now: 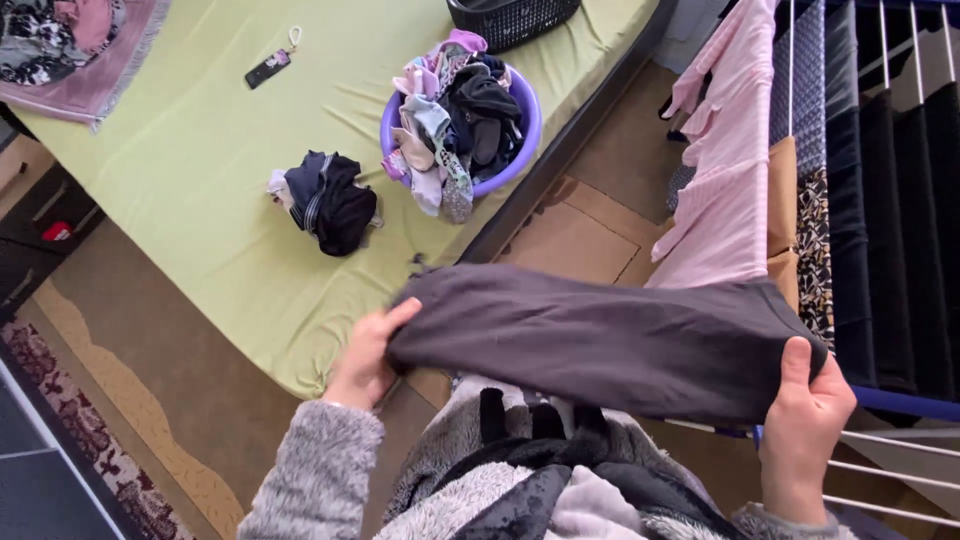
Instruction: Sorting through a laundry basket and hanging a piece of clothing on a drying rack.
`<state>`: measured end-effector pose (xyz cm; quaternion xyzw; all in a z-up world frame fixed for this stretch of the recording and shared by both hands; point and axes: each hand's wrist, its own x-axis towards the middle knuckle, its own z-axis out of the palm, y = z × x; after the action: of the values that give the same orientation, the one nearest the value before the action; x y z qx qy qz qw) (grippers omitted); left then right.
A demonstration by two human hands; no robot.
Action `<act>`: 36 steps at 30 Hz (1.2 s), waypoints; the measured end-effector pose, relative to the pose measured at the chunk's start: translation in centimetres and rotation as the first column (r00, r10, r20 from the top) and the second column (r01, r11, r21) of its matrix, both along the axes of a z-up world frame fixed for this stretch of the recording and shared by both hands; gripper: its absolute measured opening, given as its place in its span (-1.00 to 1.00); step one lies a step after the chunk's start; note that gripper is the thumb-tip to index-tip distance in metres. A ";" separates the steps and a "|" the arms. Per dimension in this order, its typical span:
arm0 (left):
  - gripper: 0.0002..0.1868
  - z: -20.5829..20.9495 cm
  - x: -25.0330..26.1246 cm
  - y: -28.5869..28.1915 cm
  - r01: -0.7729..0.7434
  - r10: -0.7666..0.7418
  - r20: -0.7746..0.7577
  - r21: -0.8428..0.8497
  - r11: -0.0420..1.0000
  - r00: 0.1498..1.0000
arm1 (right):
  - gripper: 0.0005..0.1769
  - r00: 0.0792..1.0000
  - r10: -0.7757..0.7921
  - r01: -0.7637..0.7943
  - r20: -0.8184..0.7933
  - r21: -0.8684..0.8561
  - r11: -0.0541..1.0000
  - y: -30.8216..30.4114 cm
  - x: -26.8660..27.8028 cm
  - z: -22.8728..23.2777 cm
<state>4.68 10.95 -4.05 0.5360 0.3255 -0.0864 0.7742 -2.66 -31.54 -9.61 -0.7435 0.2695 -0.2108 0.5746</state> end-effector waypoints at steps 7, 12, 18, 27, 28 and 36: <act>-0.70 -14.5 -3.0 3.5 0.483 -0.395 -0.283 0.408 0.775 0.874 | -0.52 0.993 0.011 -0.046 -0.116 -0.304 0.952 -1.8 -0.8 0.8; -0.47 -13.9 -2.4 5.2 0.311 -0.337 -0.143 0.793 0.524 0.931 | -0.53 0.989 0.031 -0.088 -0.146 -0.404 0.911 -1.6 -0.5 -2.0; -0.41 -9.4 -3.1 5.1 0.856 -0.615 -0.605 0.263 0.446 0.506 | -0.55 0.991 0.049 -0.073 -0.124 -0.200 0.977 0.3 -0.2 1.6; -0.46 -10.5 -4.1 4.7 0.322 -0.331 -0.099 0.596 0.735 0.939 | -0.59 0.995 -0.013 0.008 -0.103 -0.050 0.999 2.8 -1.1 3.4; -0.64 -9.6 -3.6 4.5 0.196 -0.224 -0.013 0.538 0.820 0.974 | -0.54 0.995 0.018 -0.026 -0.103 -0.076 0.997 3.0 -1.0 3.6; -0.57 -8.4 -1.4 8.3 -0.126 0.036 0.129 0.800 0.587 0.991 | -0.47 0.991 -0.006 -0.029 -0.130 -0.263 0.964 -2.0 -1.3 -0.3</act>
<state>3.26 19.26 -12.41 0.8162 0.3144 0.1321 0.4664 -3.97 -33.54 -9.96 -0.8273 0.2715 -0.1926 0.4526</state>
